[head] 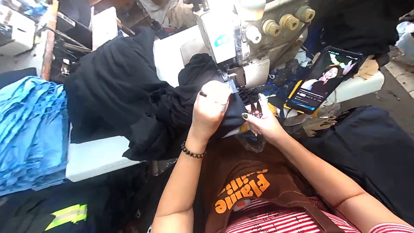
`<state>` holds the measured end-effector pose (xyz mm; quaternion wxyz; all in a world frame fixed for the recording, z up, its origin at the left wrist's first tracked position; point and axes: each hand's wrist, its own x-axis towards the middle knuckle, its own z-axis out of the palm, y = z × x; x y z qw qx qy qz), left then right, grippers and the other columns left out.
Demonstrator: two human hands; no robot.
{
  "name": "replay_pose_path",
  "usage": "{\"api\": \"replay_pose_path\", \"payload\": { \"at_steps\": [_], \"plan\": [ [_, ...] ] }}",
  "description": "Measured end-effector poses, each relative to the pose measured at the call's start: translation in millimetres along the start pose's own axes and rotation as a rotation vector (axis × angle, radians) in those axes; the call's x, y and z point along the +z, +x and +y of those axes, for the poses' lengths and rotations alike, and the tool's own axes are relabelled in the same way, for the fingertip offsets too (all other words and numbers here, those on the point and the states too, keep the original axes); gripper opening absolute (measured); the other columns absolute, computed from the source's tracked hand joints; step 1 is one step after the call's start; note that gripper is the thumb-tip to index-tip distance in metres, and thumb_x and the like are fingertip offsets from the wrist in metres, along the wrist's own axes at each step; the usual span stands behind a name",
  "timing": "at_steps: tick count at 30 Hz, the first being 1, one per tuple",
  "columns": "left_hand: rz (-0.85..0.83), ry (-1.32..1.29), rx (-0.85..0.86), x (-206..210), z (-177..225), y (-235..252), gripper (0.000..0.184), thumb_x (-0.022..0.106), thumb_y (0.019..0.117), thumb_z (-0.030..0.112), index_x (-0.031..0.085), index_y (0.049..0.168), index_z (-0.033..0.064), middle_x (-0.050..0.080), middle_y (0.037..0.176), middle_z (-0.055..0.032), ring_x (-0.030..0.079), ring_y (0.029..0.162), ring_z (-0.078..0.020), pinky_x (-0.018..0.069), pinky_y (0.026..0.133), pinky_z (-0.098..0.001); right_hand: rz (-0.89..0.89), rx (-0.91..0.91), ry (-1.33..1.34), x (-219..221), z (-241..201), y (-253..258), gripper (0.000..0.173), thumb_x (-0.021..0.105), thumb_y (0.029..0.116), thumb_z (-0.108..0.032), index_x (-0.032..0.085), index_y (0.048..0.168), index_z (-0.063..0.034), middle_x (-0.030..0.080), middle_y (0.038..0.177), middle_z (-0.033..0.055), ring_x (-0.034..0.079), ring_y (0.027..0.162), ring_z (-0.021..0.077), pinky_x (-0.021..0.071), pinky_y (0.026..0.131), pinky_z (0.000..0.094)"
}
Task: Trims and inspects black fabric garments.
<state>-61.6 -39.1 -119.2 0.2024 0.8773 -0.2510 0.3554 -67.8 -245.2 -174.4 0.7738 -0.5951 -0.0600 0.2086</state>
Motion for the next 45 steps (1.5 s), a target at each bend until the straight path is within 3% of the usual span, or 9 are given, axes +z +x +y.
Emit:
{"api": "replay_pose_path", "payload": {
  "at_steps": [13, 17, 20, 32, 34, 37, 40, 42, 45],
  "plan": [
    [-0.135, 0.123, 0.113, 9, -15, -9, 0.021, 0.058, 0.0981, 0.002, 0.074, 0.111, -0.0039, 0.072, 0.119, -0.0201, 0.066, 0.119, -0.0331, 0.0505, 0.104, -0.0420, 0.006, -0.009, -0.099, 1, 5, 1, 0.008, 0.067, 0.0974, -0.015, 0.066, 0.094, -0.0075, 0.050, 0.054, -0.0060, 0.046, 0.043, 0.0027, 0.0429, 0.045, 0.0194],
    [-0.145, 0.137, 0.065, 8, -11, -8, 0.022, 0.058, 0.0985, 0.004, 0.074, 0.112, -0.0035, 0.072, 0.117, -0.0205, 0.068, 0.113, -0.0334, 0.0533, 0.098, -0.0420, 0.016, -0.038, -0.154, 0, 6, 2, 0.009, 0.067, 0.0969, -0.015, 0.065, 0.092, -0.0077, 0.053, 0.058, -0.0054, 0.048, 0.046, 0.0028, 0.0440, 0.047, 0.0194],
    [-0.194, 0.181, 0.045, 4, -10, -8, 0.020, 0.060, 0.0976, 0.004, 0.074, 0.110, -0.0027, 0.073, 0.108, -0.0199, 0.070, 0.098, -0.0334, 0.0555, 0.082, -0.0425, 0.009, -0.065, -0.188, -2, 9, 4, 0.011, 0.067, 0.0975, -0.017, 0.065, 0.091, -0.0093, 0.053, 0.058, -0.0058, 0.048, 0.047, 0.0028, 0.0442, 0.048, 0.0194],
    [-0.200, 0.058, -0.004, -2, -11, -4, 0.020, 0.064, 0.0992, 0.008, 0.075, 0.113, -0.0008, 0.072, 0.121, -0.0177, 0.068, 0.119, -0.0299, 0.0538, 0.100, -0.0404, 0.027, -0.091, -0.287, 1, 8, 1, 0.011, 0.065, 0.0990, -0.016, 0.066, 0.095, -0.0063, 0.054, 0.060, -0.0067, 0.049, 0.049, 0.0006, 0.0454, 0.050, 0.0186],
    [-0.195, 0.035, -0.018, -1, -11, -5, 0.020, 0.064, 0.0989, 0.008, 0.075, 0.113, -0.0011, 0.072, 0.121, -0.0181, 0.067, 0.119, -0.0302, 0.0533, 0.101, -0.0411, 0.049, -0.136, -0.358, 3, 8, 0, 0.010, 0.064, 0.0985, -0.014, 0.068, 0.098, -0.0048, 0.060, 0.067, -0.0056, 0.054, 0.055, -0.0012, 0.0481, 0.054, 0.0173],
    [-0.224, 0.028, -0.045, -3, -17, -4, 0.023, 0.062, 0.1004, 0.011, 0.074, 0.115, -0.0019, 0.071, 0.123, -0.0189, 0.066, 0.121, -0.0313, 0.0513, 0.104, -0.0420, 0.073, -0.220, -0.552, 8, 4, 1, 0.021, 0.063, 0.0982, -0.015, 0.073, 0.113, -0.0033, 0.071, 0.092, 0.0004, 0.065, 0.082, 0.0010, 0.0559, 0.075, 0.0230],
    [-0.221, 0.016, -0.100, 4, -39, 9, 0.025, 0.058, 0.1025, 0.013, 0.074, 0.115, -0.0013, 0.072, 0.123, -0.0174, 0.066, 0.123, -0.0302, 0.0496, 0.108, -0.0413, 0.108, -0.510, -0.822, 24, -5, 15, 0.019, 0.064, 0.0960, -0.009, 0.074, 0.109, 0.0003, 0.072, 0.102, 0.0111, 0.070, 0.093, 0.0163, 0.0584, 0.082, 0.0339],
    [-0.282, 0.011, -0.171, 6, -62, 26, 0.026, 0.054, 0.1035, 0.015, 0.074, 0.112, 0.0012, 0.072, 0.122, -0.0161, 0.066, 0.122, -0.0314, 0.0465, 0.110, -0.0494, 0.153, -0.727, -1.006, 38, -16, 31, 0.021, 0.068, 0.0911, -0.004, 0.076, 0.109, 0.0017, 0.073, 0.104, 0.0179, 0.073, 0.088, 0.0268, 0.0612, 0.073, 0.0402],
    [-0.334, -0.001, -0.339, 7, -95, 40, 0.027, 0.056, 0.1018, 0.020, 0.073, 0.117, 0.0065, 0.070, 0.131, -0.0124, 0.060, 0.131, -0.0313, 0.0345, 0.116, -0.0612, 0.199, -0.854, -1.185, 60, -31, 50, 0.010, 0.069, 0.0922, -0.007, 0.075, 0.099, -0.0029, 0.068, 0.097, 0.0165, 0.068, 0.069, 0.0265, 0.0551, 0.052, 0.0384]
  ]
}}
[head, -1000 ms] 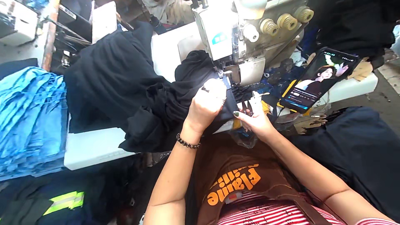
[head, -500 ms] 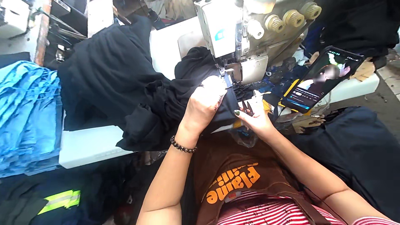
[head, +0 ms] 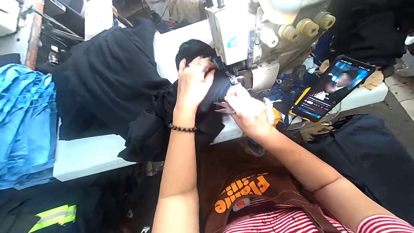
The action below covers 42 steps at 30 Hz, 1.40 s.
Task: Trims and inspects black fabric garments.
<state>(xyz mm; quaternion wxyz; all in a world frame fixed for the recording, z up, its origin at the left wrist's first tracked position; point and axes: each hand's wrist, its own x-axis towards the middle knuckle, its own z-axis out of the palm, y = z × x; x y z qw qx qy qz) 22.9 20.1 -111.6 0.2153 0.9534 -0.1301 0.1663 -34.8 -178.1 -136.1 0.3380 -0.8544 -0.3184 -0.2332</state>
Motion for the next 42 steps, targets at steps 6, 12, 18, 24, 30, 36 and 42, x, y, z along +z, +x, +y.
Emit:
{"api": "replay_pose_path", "payload": {
  "at_steps": [6, 12, 18, 24, 30, 36, 42],
  "plan": [
    [0.329, -0.255, -0.396, 3, -3, -29, 0.070, 0.079, 0.0848, 0.026, 0.051, 0.143, -0.0012, 0.056, 0.139, -0.0236, 0.056, 0.126, -0.0314, 0.0480, 0.104, -0.0426, -0.079, 0.020, -0.007, -1, -6, 8, 0.012, 0.071, 0.0901, -0.005, 0.074, 0.102, -0.0067, 0.065, 0.100, 0.0168, 0.065, 0.067, 0.0279, 0.0539, 0.051, 0.0404],
    [0.615, -0.487, -0.360, 33, 54, -124, 0.088, 0.085, 0.0819, 0.016, 0.035, 0.152, 0.0016, 0.052, 0.138, -0.0123, 0.058, 0.115, -0.0150, 0.0523, 0.094, -0.0295, -0.349, 0.208, 0.242, -15, 34, -50, 0.023, 0.069, 0.0957, -0.011, 0.073, 0.118, -0.0064, 0.069, 0.102, 0.0141, 0.070, 0.088, 0.0279, 0.0598, 0.074, 0.0491],
    [0.425, -0.224, -0.271, -12, 50, -108, 0.064, 0.076, 0.0924, 0.033, 0.052, 0.145, 0.0054, 0.051, 0.147, -0.0159, 0.050, 0.134, -0.0258, 0.0464, 0.106, -0.0401, -0.489, 0.362, 0.232, -68, 52, -35, 0.041, 0.048, 0.1069, -0.037, 0.056, 0.139, -0.0119, 0.062, 0.133, 0.0119, 0.067, 0.110, 0.0285, 0.0550, 0.088, 0.0577],
    [0.260, -0.521, -0.210, -34, 25, -59, 0.008, 0.074, 0.0909, 0.008, 0.077, 0.098, 0.0072, 0.075, 0.100, -0.0004, 0.068, 0.101, -0.0077, 0.0551, 0.095, -0.0295, -0.236, 0.178, 0.012, -78, 37, 2, 0.035, 0.056, 0.1031, -0.030, 0.068, 0.128, -0.0078, 0.069, 0.115, 0.0156, 0.070, 0.101, 0.0334, 0.0551, 0.080, 0.0568],
    [0.308, -0.653, -0.234, -58, 45, -77, 0.014, 0.074, 0.0884, -0.003, 0.071, 0.102, 0.0018, 0.073, 0.098, -0.0018, 0.068, 0.089, -0.0044, 0.0566, 0.081, -0.0210, -0.071, -0.140, -0.291, -53, 35, 26, 0.024, 0.063, 0.1009, -0.024, 0.075, 0.116, -0.0094, 0.074, 0.095, 0.0155, 0.072, 0.088, 0.0347, 0.0569, 0.074, 0.0513],
    [0.430, -0.746, -0.340, -58, 37, -52, 0.018, 0.080, 0.0822, -0.002, 0.074, 0.098, 0.0024, 0.076, 0.091, -0.0019, 0.072, 0.087, -0.0094, 0.0607, 0.081, -0.0279, -0.308, -0.234, -0.317, -33, 12, 53, 0.022, 0.055, 0.1045, -0.020, 0.069, 0.097, -0.0046, 0.065, 0.080, 0.0169, 0.067, 0.073, 0.0390, 0.0511, 0.059, 0.0536],
    [0.457, -0.766, -0.306, -80, 42, -44, 0.032, 0.082, 0.0783, -0.004, 0.066, 0.106, 0.0020, 0.074, 0.095, -0.0034, 0.073, 0.086, -0.0115, 0.0622, 0.079, -0.0293, -0.340, -0.053, 0.064, -47, 3, 74, 0.025, 0.060, 0.1005, -0.032, 0.075, 0.112, -0.0159, 0.075, 0.096, 0.0069, 0.072, 0.087, 0.0273, 0.0541, 0.073, 0.0551]
  ]
}}
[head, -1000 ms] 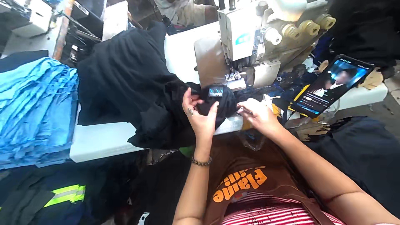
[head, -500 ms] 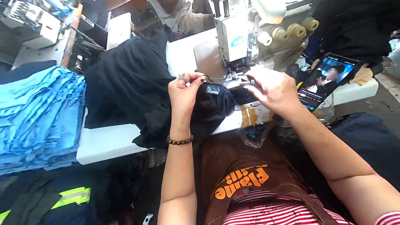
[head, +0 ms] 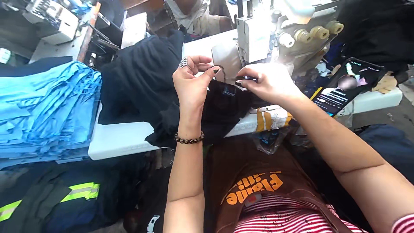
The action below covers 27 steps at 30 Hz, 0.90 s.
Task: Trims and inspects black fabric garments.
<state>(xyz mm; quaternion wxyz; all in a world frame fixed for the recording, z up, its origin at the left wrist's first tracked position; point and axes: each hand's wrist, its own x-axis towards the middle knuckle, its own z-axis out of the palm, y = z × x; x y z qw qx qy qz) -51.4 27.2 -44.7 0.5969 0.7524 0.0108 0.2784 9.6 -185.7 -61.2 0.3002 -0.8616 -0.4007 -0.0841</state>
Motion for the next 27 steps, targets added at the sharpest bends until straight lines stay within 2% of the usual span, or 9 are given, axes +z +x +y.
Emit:
{"api": "replay_pose_path", "payload": {
  "at_steps": [7, 11, 13, 15, 16, 19, 21, 25, 27],
  "plan": [
    [-0.025, 0.020, 0.081, 8, 7, -6, 0.035, 0.085, 0.0746, -0.004, 0.066, 0.103, 0.0035, 0.075, 0.091, -0.0010, 0.072, 0.085, -0.0087, 0.0606, 0.078, -0.0260, -0.160, 0.138, 0.136, -3, -18, 22, 0.030, 0.067, 0.0961, -0.042, 0.075, 0.110, -0.0169, 0.074, 0.096, 0.0040, 0.070, 0.090, 0.0233, 0.0515, 0.077, 0.0540],
    [-0.183, -0.191, 0.228, -2, 13, -21, 0.026, 0.081, 0.0807, -0.003, 0.065, 0.099, 0.0067, 0.072, 0.093, -0.0024, 0.071, 0.091, -0.0143, 0.0604, 0.085, -0.0340, -0.112, 0.127, 0.124, 6, -22, 21, 0.023, 0.065, 0.0971, -0.037, 0.075, 0.102, -0.0171, 0.074, 0.090, 0.0035, 0.071, 0.087, 0.0242, 0.0518, 0.074, 0.0565],
    [-0.377, -0.592, 0.317, -23, 15, -29, 0.008, 0.066, 0.0994, 0.023, 0.066, 0.105, 0.0167, 0.073, 0.090, 0.0007, 0.071, 0.089, -0.0150, 0.0585, 0.091, -0.0381, -0.002, 0.121, 0.197, 2, -15, 6, 0.023, 0.063, 0.0996, -0.032, 0.074, 0.106, -0.0127, 0.073, 0.094, 0.0058, 0.070, 0.088, 0.0215, 0.0532, 0.078, 0.0502],
    [-0.441, -1.045, 0.306, -44, 23, -46, 0.050, 0.043, 0.1000, 0.061, 0.064, 0.093, 0.0159, 0.060, 0.061, 0.0025, 0.063, 0.058, -0.0127, 0.0569, 0.067, -0.0333, 0.130, 0.230, 0.404, 1, -1, -20, 0.025, 0.062, 0.1004, -0.027, 0.070, 0.113, -0.0080, 0.070, 0.103, 0.0060, 0.066, 0.093, 0.0121, 0.0552, 0.085, 0.0355],
    [-0.451, -1.172, 0.290, -59, 22, -46, 0.061, 0.042, 0.0960, 0.068, 0.066, 0.087, 0.0130, 0.059, 0.057, 0.0012, 0.062, 0.053, -0.0146, 0.0573, 0.062, -0.0348, 0.184, 0.325, 0.523, 2, 5, -37, 0.025, 0.062, 0.1000, -0.026, 0.067, 0.115, -0.0067, 0.067, 0.105, 0.0046, 0.064, 0.092, 0.0080, 0.0556, 0.083, 0.0293],
    [-0.380, -0.798, 0.303, -93, -10, -19, 0.045, 0.049, 0.0981, 0.062, 0.072, 0.091, 0.0244, 0.068, 0.069, 0.0086, 0.069, 0.070, -0.0094, 0.0599, 0.080, -0.0343, 0.284, 0.559, 0.684, 28, 17, -96, 0.018, 0.068, 0.0964, -0.020, 0.061, 0.109, -0.0084, 0.056, 0.078, 0.0002, 0.048, 0.059, 0.0059, 0.0420, 0.052, 0.0239],
    [-0.354, -0.447, 0.225, -96, -38, 2, 0.026, 0.061, 0.0975, 0.052, 0.072, 0.108, 0.0299, 0.075, 0.095, 0.0094, 0.071, 0.097, -0.0116, 0.0565, 0.097, -0.0382, 0.242, 0.660, 0.765, 52, 19, -119, 0.020, 0.070, 0.0936, -0.012, 0.062, 0.112, -0.0061, 0.059, 0.080, 0.0037, 0.052, 0.060, 0.0092, 0.0466, 0.054, 0.0273],
    [-0.524, 0.081, 0.132, -58, -80, 21, 0.044, 0.071, 0.0933, 0.024, 0.063, 0.129, 0.0002, 0.060, 0.142, -0.0115, 0.055, 0.134, -0.0218, 0.0466, 0.111, -0.0401, 0.088, 0.699, 0.888, 82, 0, -110, 0.053, 0.072, 0.0921, -0.012, 0.054, 0.142, -0.0123, 0.065, 0.122, 0.0083, 0.062, 0.081, 0.0122, 0.0553, 0.069, 0.0318],
    [-0.613, 0.198, 0.161, -46, -87, 26, 0.026, 0.069, 0.0942, 0.018, 0.071, 0.112, -0.0001, 0.059, 0.141, -0.0135, 0.054, 0.134, -0.0210, 0.0466, 0.110, -0.0379, -0.015, 0.775, 0.941, 90, -6, -100, 0.051, 0.077, 0.0912, -0.020, 0.058, 0.138, -0.0123, 0.065, 0.093, 0.0036, 0.054, 0.063, 0.0076, 0.0480, 0.057, 0.0263]
  ]
}}
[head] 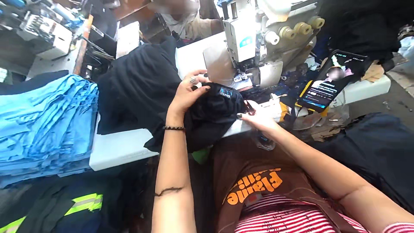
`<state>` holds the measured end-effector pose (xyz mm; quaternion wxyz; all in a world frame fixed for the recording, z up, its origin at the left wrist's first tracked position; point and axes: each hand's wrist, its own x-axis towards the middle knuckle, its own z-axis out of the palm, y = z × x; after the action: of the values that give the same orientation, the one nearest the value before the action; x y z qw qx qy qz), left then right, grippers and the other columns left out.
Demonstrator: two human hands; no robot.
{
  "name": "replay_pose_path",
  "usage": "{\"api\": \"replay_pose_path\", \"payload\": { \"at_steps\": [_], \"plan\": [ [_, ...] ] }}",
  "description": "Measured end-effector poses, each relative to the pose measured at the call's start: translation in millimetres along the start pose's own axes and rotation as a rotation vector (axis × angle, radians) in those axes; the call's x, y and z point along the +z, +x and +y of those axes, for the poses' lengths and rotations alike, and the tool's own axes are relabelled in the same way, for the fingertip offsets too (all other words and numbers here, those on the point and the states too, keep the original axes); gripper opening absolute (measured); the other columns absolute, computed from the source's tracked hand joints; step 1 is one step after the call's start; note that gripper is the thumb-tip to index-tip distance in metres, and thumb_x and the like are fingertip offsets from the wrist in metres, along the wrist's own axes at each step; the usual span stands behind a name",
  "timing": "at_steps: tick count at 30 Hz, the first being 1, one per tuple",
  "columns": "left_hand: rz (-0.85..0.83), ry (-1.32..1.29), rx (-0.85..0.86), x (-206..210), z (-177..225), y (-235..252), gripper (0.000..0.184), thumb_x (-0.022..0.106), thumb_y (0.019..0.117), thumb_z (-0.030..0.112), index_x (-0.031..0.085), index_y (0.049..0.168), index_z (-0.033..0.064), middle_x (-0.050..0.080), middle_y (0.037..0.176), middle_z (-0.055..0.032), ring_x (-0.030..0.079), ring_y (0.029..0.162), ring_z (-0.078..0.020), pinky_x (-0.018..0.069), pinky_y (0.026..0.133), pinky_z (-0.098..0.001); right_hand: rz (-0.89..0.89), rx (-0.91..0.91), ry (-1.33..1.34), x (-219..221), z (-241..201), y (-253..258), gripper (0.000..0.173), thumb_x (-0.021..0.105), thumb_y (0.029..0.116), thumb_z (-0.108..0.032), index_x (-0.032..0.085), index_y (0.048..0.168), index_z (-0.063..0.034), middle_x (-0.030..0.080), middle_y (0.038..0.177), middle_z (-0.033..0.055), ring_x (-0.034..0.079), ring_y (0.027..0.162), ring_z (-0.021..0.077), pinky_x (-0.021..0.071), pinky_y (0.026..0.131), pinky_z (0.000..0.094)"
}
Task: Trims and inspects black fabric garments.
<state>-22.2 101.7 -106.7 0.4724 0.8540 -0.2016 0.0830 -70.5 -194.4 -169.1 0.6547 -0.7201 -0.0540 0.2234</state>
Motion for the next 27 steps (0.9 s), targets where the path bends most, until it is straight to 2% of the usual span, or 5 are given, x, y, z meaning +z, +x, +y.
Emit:
{"api": "replay_pose_path", "payload": {
  "at_steps": [5, 8, 14, 19, 27],
  "plan": [
    [0.146, -0.361, 0.083, -31, 53, -14, 0.019, 0.055, 0.1028, 0.027, 0.069, 0.091, 0.0208, 0.073, 0.088, 0.0048, 0.071, 0.095, -0.0146, 0.0507, 0.106, -0.0460, -0.106, -0.066, -0.183, -33, -27, -22, 0.036, 0.070, 0.0940, -0.016, 0.065, 0.127, -0.0034, 0.070, 0.101, 0.0077, 0.065, 0.084, 0.0100, 0.0568, 0.077, 0.0324],
    [0.298, -0.445, 0.187, -55, 105, -46, 0.018, 0.052, 0.1043, 0.028, 0.059, 0.088, 0.0274, 0.054, 0.066, 0.0132, 0.055, 0.061, -0.0046, 0.0543, 0.071, -0.0291, 0.085, -0.197, -0.280, -76, -41, -41, 0.033, 0.069, 0.0904, -0.011, 0.065, 0.121, 0.0010, 0.068, 0.104, 0.0151, 0.065, 0.086, 0.0193, 0.0558, 0.077, 0.0443],
    [-0.053, -0.056, 0.292, 8, 173, -47, 0.059, 0.084, 0.0797, 0.050, 0.060, 0.121, 0.0169, 0.060, 0.127, 0.0028, 0.057, 0.124, -0.0145, 0.0506, 0.106, -0.0358, 0.160, -0.444, -0.247, -84, -80, -83, 0.018, 0.070, 0.0844, -0.009, 0.068, 0.102, -0.0092, 0.067, 0.086, -0.0063, 0.061, 0.073, -0.0036, 0.0537, 0.066, 0.0172],
    [-0.445, 0.235, 0.297, 101, 149, -76, 0.059, 0.080, 0.0860, 0.034, 0.061, 0.128, -0.0014, 0.070, 0.119, -0.0156, 0.066, 0.112, -0.0264, 0.0523, 0.100, -0.0480, 0.256, -0.792, -0.232, -96, -88, -110, 0.010, 0.070, 0.0818, -0.006, 0.070, 0.091, -0.0059, 0.067, 0.099, -0.0019, 0.063, 0.092, -0.0004, 0.0550, 0.081, 0.0170],
    [-0.242, 0.335, 0.387, 15, 242, -121, 0.025, 0.052, 0.1072, 0.028, 0.066, 0.122, 0.0139, 0.067, 0.085, -0.0048, 0.063, 0.078, -0.0131, 0.0497, 0.073, -0.0270, -0.144, -0.902, -0.598, -146, -87, -162, 0.019, 0.072, 0.0899, -0.026, 0.069, 0.085, -0.0082, 0.070, 0.101, 0.0014, 0.064, 0.097, 0.0033, 0.0555, 0.083, 0.0190]
  ]
}}
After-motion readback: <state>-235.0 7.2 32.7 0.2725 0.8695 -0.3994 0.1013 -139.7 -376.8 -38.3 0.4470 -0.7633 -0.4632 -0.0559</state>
